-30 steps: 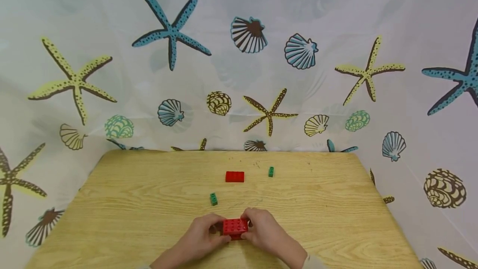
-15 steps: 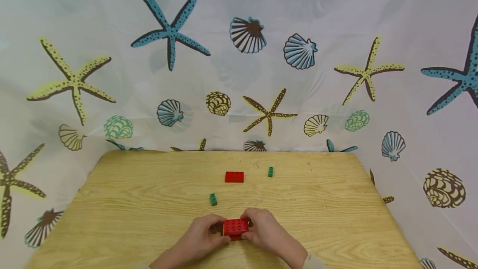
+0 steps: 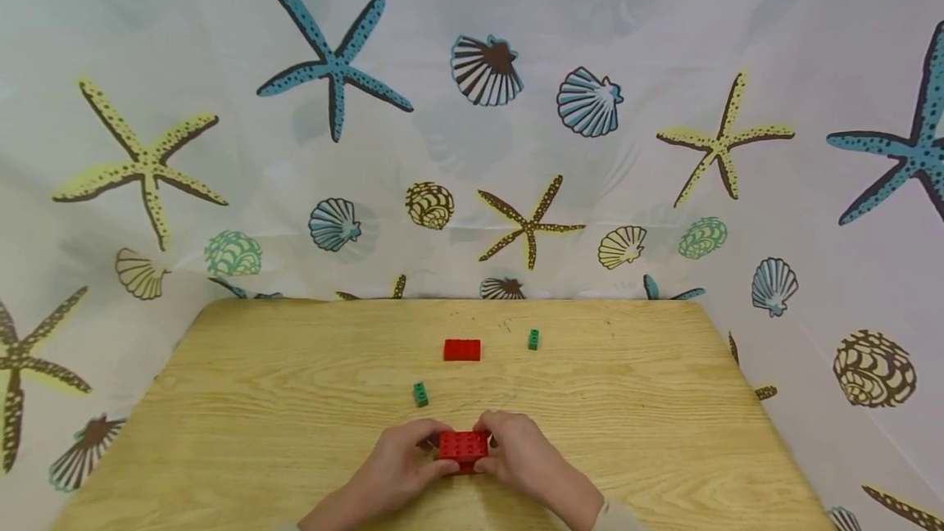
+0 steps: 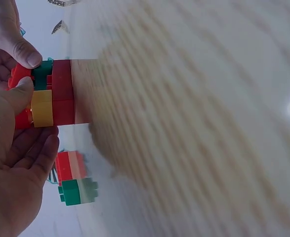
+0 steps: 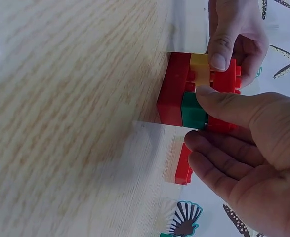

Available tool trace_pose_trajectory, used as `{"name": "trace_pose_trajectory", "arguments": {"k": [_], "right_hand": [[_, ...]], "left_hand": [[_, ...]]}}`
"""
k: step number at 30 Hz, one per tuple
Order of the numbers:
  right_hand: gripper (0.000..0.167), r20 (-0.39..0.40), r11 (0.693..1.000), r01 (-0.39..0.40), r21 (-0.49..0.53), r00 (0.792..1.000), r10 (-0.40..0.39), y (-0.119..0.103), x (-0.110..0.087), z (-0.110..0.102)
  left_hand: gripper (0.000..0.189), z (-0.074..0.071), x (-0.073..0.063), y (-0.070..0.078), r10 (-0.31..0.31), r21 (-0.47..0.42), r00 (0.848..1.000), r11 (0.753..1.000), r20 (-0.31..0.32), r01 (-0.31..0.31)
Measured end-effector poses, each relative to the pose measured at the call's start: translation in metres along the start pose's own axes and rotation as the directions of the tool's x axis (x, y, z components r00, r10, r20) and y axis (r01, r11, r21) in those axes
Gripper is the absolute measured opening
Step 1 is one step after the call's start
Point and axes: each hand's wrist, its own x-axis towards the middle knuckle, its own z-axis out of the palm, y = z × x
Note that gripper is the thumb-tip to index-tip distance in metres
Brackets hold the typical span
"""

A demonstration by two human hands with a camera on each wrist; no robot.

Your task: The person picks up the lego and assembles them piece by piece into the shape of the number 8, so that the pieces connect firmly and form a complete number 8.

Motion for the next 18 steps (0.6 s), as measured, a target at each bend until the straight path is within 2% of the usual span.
{"name": "trace_pose_trajectory", "arguments": {"k": [11,18], "right_hand": [[0.030,0.012,1.000,0.006,-0.011,1.000,-0.005,0.0029,0.0017,0.0005],[0.029,0.011,1.000,-0.013,0.006,1.000,0.012,0.0019,0.0021,0.0015]], "left_hand": [[0.032,-0.0018,0.0026,0.0018,-0.036,0.047,0.998,0.998,0.055,0.033],[0.042,-0.0037,0.0028,0.0043,-0.074,0.043,0.994,0.997,0.084,0.071]]}}
